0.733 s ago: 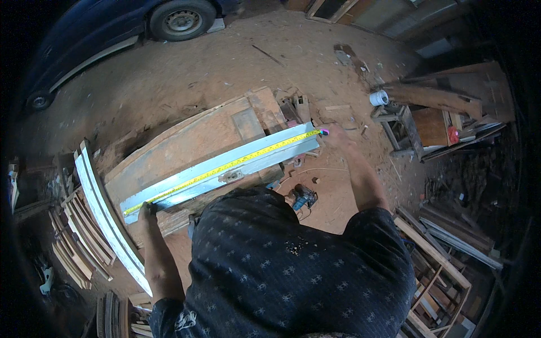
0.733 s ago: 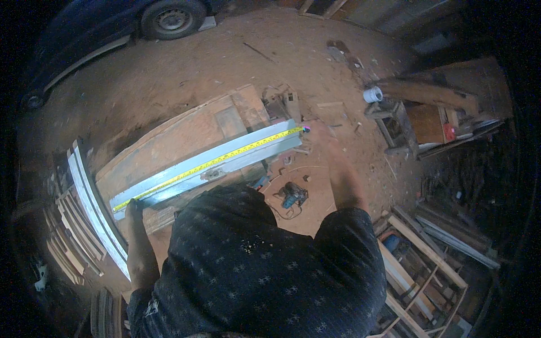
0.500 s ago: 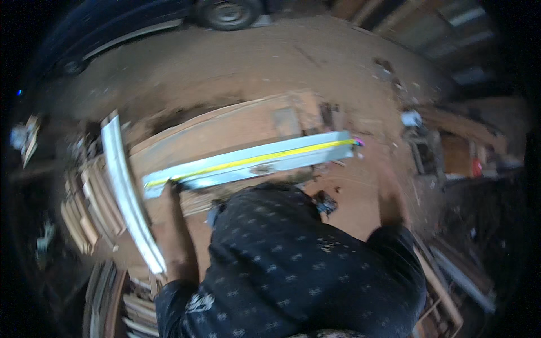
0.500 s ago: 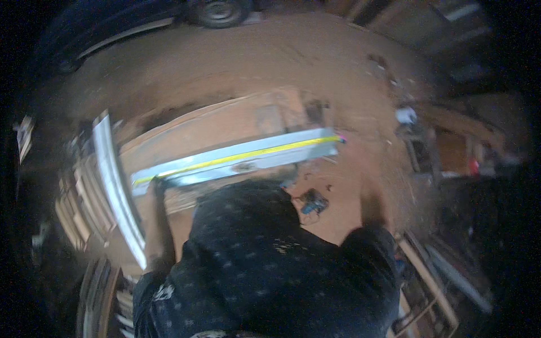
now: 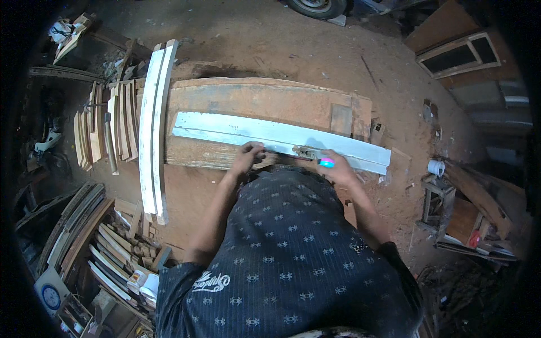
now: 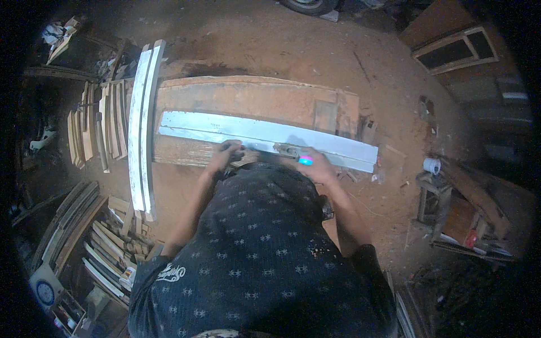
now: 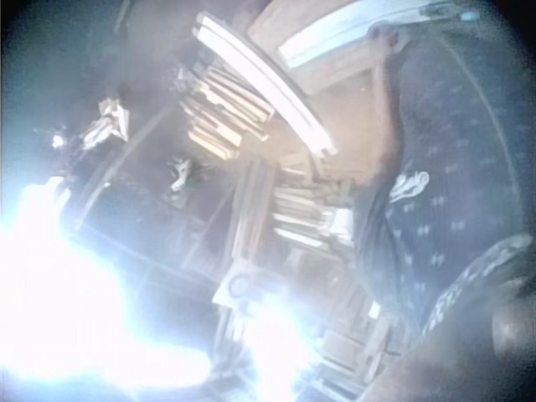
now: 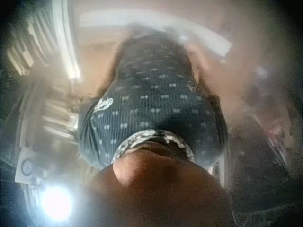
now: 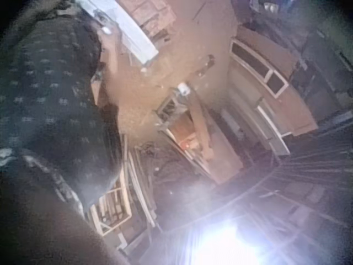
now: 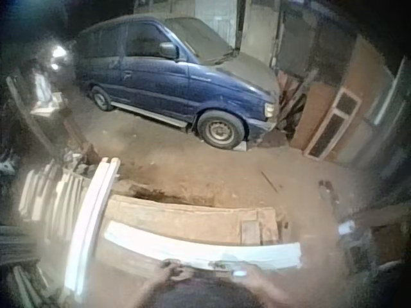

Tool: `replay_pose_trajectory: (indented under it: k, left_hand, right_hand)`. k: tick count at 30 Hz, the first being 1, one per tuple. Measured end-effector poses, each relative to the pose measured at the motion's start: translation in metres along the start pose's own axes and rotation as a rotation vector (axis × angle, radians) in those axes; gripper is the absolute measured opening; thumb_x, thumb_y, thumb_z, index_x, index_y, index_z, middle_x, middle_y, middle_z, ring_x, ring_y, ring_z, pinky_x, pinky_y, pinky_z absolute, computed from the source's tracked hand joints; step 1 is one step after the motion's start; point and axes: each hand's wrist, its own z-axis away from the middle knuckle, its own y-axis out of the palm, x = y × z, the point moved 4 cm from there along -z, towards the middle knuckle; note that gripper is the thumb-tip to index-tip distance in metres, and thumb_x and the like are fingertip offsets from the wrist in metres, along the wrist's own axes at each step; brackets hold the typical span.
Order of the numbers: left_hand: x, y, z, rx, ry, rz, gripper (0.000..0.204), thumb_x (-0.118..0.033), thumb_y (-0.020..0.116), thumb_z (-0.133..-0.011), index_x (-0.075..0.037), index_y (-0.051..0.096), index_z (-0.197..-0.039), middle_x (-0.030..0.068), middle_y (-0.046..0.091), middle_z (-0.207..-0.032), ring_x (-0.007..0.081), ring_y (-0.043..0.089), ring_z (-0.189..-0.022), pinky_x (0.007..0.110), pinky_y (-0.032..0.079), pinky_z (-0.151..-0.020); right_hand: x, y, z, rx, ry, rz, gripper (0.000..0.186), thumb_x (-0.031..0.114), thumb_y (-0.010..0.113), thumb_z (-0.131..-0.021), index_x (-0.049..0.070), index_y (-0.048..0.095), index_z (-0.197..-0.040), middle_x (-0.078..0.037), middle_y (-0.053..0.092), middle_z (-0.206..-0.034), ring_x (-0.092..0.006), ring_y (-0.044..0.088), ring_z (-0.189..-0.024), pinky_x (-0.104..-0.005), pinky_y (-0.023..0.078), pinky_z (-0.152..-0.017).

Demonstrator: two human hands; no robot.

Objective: The person uses a circular saw to cut a large red-painted board into smaller pieces on a workbench. They then measure and cut additional wooden planks, stacking the finished pieces on the bench.

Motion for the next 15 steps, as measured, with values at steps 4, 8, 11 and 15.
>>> replay_pose_trajectory:
  k: [4, 8, 11, 15]
  left_hand:
    - [0.023, -0.069, 0.016, -0.169, -0.011, 0.070, 0.032, -0.029, 0.062, -0.096, -0.001, 0.060, -0.113, 0.0112, 0.066, -0.107, 0.0214, 0.065, -0.093, 0.034, 0.054, -0.080]
    - [0.026, -0.115, 0.040, -0.380, 0.049, -0.318, 0.039, -0.031, 0.064, -0.094, 0.001, 0.058, -0.116, 0.0145, 0.066, -0.108, 0.0254, 0.066, -0.093, 0.038, 0.053, -0.080]
    - [0.008, -0.112, 0.048, -0.413, 0.299, -1.028, 0.050, -0.033, 0.071, -0.088, -0.002, 0.055, -0.123, 0.0190, 0.058, -0.123, 0.0315, 0.058, -0.108, 0.045, 0.047, -0.091]
    - [-0.015, -0.053, 0.018, -0.227, 0.582, -1.631, 0.083, -0.035, 0.077, -0.079, -0.011, 0.035, -0.146, 0.0234, 0.033, -0.150, 0.0410, 0.034, -0.137, 0.057, 0.028, -0.111]
  right_hand:
    - [-0.007, 0.036, 0.006, 0.038, 0.015, -0.003, 0.046, 0.025, 0.076, -0.079, 0.003, 0.063, -0.118, -0.012, 0.065, -0.113, -0.0249, 0.062, -0.105, -0.0364, 0.047, -0.093]
    - [-0.029, 0.059, 0.008, -0.004, -0.095, -0.017, 0.039, 0.028, 0.075, -0.080, 0.001, 0.066, -0.107, -0.015, 0.067, -0.110, -0.0274, 0.063, -0.102, -0.0365, 0.048, -0.091]
    - [-0.035, 0.056, 0.023, 0.022, 0.128, 0.006, 0.041, 0.032, 0.074, -0.081, 0.001, 0.066, -0.106, -0.016, 0.067, -0.104, -0.0271, 0.064, -0.098, -0.0364, 0.049, -0.089]
    - [-0.052, 0.056, 0.052, 0.021, 0.359, -0.092, 0.045, 0.036, 0.074, -0.080, 0.001, 0.066, -0.108, -0.015, 0.068, -0.100, -0.0244, 0.064, -0.091, -0.0357, 0.051, -0.082]
